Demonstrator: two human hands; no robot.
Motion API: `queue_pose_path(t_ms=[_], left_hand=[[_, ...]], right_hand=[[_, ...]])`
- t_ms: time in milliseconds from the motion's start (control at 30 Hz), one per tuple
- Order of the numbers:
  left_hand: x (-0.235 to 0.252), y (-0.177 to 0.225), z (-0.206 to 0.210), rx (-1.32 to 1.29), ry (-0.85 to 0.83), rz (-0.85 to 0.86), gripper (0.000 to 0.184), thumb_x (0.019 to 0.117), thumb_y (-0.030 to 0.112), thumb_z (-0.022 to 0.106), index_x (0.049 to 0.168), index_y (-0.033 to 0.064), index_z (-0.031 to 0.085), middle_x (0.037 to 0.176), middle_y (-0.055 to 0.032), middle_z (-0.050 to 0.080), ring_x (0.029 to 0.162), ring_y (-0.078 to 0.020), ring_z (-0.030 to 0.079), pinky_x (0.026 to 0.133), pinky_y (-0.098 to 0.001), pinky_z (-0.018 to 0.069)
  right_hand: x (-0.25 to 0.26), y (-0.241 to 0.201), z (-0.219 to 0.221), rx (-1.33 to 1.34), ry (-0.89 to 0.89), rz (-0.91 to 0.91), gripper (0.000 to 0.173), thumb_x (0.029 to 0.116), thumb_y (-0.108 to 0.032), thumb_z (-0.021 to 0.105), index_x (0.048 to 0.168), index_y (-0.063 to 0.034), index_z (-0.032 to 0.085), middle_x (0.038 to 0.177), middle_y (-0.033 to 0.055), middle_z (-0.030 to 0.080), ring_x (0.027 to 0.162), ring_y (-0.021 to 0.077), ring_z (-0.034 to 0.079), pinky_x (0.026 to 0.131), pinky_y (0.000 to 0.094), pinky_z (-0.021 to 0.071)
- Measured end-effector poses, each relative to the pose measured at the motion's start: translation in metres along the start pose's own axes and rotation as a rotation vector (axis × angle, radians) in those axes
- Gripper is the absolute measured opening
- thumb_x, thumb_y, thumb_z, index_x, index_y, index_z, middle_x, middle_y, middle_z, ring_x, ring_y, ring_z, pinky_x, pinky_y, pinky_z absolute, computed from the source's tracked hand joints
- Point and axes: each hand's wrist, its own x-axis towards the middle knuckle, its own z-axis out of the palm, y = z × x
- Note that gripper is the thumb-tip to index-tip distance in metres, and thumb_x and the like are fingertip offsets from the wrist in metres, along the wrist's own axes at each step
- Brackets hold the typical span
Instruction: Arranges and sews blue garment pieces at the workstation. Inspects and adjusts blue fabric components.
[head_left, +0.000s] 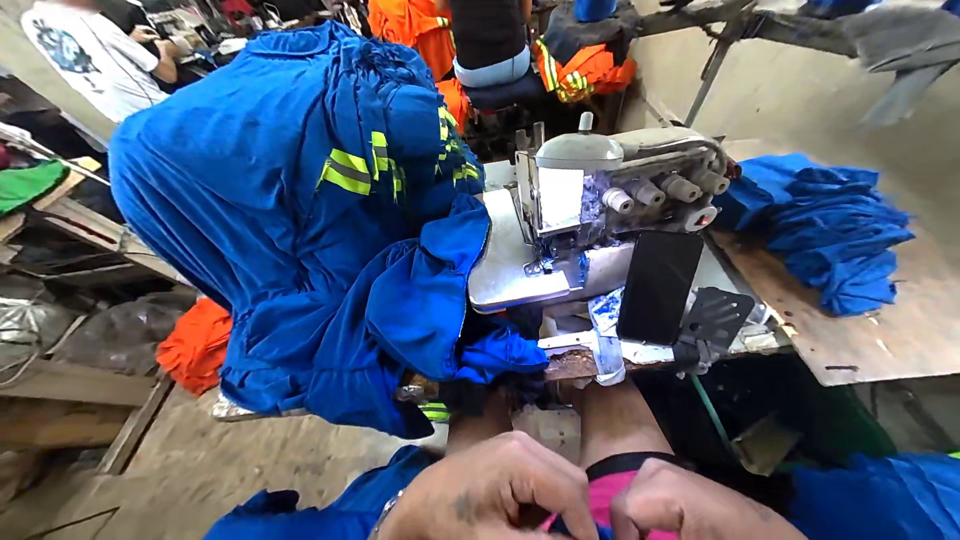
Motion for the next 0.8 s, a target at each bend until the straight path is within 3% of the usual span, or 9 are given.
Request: queue_pose_path(t_ms=[133,233,400,467,567,667,733,800], left_hand=[[-0.008,0.008,0.002,0.174,0.007,0.037,0.025,0.1013,0.015,0.055,0.089,-0.0023,0.068,0.083,-0.0134,0.065,0.07,-0.0119,0.056,0.062,-0.0235,0.0452],[-0.016,0.011,0.004,0.268,0.024,0.009,0.024,0.1022,0.017,0.055,0.092,0.0008,0.07,0.086,-0.0128,0.068,0.076,-0.014,0.062,0.066,-0.026,0.0496],[-0.017,0.013,0.005,0.236,0.048,0.019,0.025,0.102,0.016,0.054,0.09,-0.0002,0.068,0.085,-0.0127,0.067,0.071,-0.0121,0.059,0.063,-0.024,0.0468],[-0.017,0.013,0.005,0.19,0.066,0.019,0.027,0.1021,0.016,0.051,0.09,-0.0018,0.068,0.087,-0.0138,0.069,0.074,-0.0119,0.061,0.066,-0.0242,0.0491],[-0.021,0.001,0.006,0.198,0.114,-0.057,0.03,0.1035,0.017,0.046,0.094,-0.0037,0.066,0.084,-0.0129,0.067,0.075,-0.0117,0.061,0.069,-0.0254,0.0507],[-0.016,-0.003,0.009,0.183,0.142,-0.031,0.03,0.1045,0.014,0.045,0.094,-0.0047,0.065,0.085,-0.0138,0.066,0.076,-0.0133,0.061,0.07,-0.0266,0.0503],[-0.008,0.007,0.008,0.031,0.142,0.101,0.036,0.1081,0.021,0.043,0.09,-0.0049,0.062,0.09,-0.0155,0.068,0.084,-0.0132,0.065,0.078,-0.0264,0.0528],[-0.005,0.01,0.003,-0.081,0.127,0.14,0.039,0.1085,0.027,0.045,0.092,-0.0041,0.062,0.088,-0.0125,0.067,0.083,-0.009,0.063,0.078,-0.0234,0.0512]], right_hand=[[-0.01,-0.008,-0.008,-0.202,0.089,-0.056,0.039,0.097,-0.037,0.072,0.09,0.0011,0.07,0.081,0.0098,0.069,0.08,0.0098,0.066,0.071,0.0229,0.0526],[-0.014,-0.019,-0.009,-0.297,0.126,-0.071,0.036,0.0955,-0.035,0.074,0.088,-0.0003,0.071,0.097,0.0117,0.069,0.097,0.0128,0.066,0.082,0.0227,0.0543],[-0.011,-0.023,-0.002,-0.376,0.143,-0.028,0.034,0.0951,-0.034,0.074,0.09,-0.0005,0.073,0.108,0.0165,0.067,0.104,0.0176,0.064,0.086,0.0261,0.0544],[-0.008,-0.023,0.001,-0.415,0.226,-0.054,0.028,0.0969,-0.028,0.073,0.088,-0.0015,0.073,0.109,0.0163,0.066,0.107,0.0171,0.063,0.09,0.0262,0.0534],[-0.007,-0.024,0.002,-0.415,0.357,-0.185,0.031,0.1003,-0.037,0.067,0.087,-0.0088,0.07,0.116,0.0088,0.066,0.118,0.0143,0.059,0.099,0.0287,0.0504],[-0.006,-0.02,0.001,-0.358,0.346,-0.251,0.04,0.1039,-0.04,0.06,0.083,-0.0065,0.068,0.105,0.0084,0.071,0.106,0.0162,0.064,0.092,0.0319,0.0518],[-0.006,-0.012,-0.002,-0.359,0.282,-0.233,0.048,0.1066,-0.041,0.054,0.08,-0.0041,0.067,0.097,0.0102,0.072,0.1,0.0184,0.067,0.089,0.0326,0.0526],[-0.007,-0.012,-0.006,-0.362,0.223,-0.22,0.048,0.1047,-0.042,0.058,0.078,-0.0032,0.066,0.094,0.0111,0.072,0.097,0.0197,0.066,0.087,0.0329,0.0516]])
